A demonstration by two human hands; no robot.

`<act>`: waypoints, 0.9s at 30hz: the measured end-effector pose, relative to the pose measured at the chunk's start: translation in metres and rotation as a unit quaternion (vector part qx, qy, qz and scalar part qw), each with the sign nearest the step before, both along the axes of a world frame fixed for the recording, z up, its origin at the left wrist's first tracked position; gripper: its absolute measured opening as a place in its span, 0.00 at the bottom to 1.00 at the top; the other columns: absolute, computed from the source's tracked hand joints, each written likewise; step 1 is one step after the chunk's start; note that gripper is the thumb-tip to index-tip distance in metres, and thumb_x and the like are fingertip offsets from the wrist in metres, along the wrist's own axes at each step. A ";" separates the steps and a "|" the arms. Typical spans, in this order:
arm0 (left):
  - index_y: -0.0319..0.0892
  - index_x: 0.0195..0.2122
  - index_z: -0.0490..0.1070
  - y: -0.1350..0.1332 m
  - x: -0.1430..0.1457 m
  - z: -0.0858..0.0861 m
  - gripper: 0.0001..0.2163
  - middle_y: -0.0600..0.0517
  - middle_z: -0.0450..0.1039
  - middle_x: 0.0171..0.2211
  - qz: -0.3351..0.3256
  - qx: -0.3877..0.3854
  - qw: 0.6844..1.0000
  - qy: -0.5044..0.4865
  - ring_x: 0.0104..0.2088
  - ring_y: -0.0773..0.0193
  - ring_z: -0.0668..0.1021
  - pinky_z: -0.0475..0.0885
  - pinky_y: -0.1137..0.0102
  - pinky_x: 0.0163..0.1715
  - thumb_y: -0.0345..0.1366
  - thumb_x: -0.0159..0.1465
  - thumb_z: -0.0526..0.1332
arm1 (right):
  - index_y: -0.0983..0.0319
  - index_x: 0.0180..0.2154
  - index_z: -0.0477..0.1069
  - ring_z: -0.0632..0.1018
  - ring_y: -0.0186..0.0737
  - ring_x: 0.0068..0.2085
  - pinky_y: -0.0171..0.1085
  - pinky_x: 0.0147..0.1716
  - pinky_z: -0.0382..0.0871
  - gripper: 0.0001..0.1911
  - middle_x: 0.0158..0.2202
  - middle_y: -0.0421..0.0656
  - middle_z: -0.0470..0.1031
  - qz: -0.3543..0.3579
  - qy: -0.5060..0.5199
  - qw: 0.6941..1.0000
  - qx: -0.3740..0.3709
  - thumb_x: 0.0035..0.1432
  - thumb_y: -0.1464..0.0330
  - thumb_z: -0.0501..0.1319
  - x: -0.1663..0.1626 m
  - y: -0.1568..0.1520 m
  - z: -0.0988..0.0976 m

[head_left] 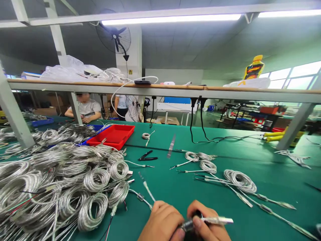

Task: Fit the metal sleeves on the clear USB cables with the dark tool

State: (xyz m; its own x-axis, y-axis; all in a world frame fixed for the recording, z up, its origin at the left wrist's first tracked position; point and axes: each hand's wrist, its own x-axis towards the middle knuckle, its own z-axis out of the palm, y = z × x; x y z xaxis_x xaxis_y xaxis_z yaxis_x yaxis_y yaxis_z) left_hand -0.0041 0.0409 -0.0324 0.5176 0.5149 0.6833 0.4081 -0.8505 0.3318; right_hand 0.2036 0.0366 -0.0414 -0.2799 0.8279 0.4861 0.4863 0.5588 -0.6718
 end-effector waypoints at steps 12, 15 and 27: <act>0.45 0.35 0.68 -0.021 -0.009 0.012 0.16 0.53 0.74 0.32 0.002 -0.188 0.980 -0.069 0.34 0.61 0.75 0.68 0.68 0.37 0.37 0.77 0.46 | 0.58 0.34 0.67 0.71 0.42 0.34 0.37 0.37 0.67 0.22 0.32 0.41 0.70 0.031 0.069 0.992 -0.100 0.74 0.53 0.46 -0.010 -0.011 0.011; 0.45 0.35 0.66 -0.022 -0.009 0.014 0.14 0.53 0.73 0.31 -0.014 -0.139 0.990 -0.029 0.33 0.61 0.73 0.67 0.67 0.37 0.35 0.76 0.46 | 0.57 0.43 0.69 0.73 0.43 0.41 0.37 0.44 0.66 0.16 0.41 0.42 0.74 0.045 -0.001 0.991 -0.124 0.75 0.57 0.47 -0.012 -0.018 0.024; 0.44 0.36 0.66 -0.021 -0.012 0.022 0.10 0.52 0.73 0.31 -0.031 -0.045 0.998 0.044 0.31 0.60 0.72 0.64 0.66 0.33 0.28 0.72 0.49 | 0.58 0.35 0.64 0.68 0.40 0.33 0.36 0.34 0.59 0.13 0.32 0.38 0.69 0.071 -0.096 0.987 -0.106 0.62 0.55 0.59 -0.015 -0.026 0.041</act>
State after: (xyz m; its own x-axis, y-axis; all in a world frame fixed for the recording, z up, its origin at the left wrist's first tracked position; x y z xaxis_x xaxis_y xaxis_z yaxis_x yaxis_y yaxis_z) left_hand -0.0156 0.0200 -0.0104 0.6059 0.5372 0.5868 0.3867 -0.8435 0.3729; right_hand 0.1884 0.0109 -0.0007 -0.4710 0.8511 0.2320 0.5431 0.4870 -0.6840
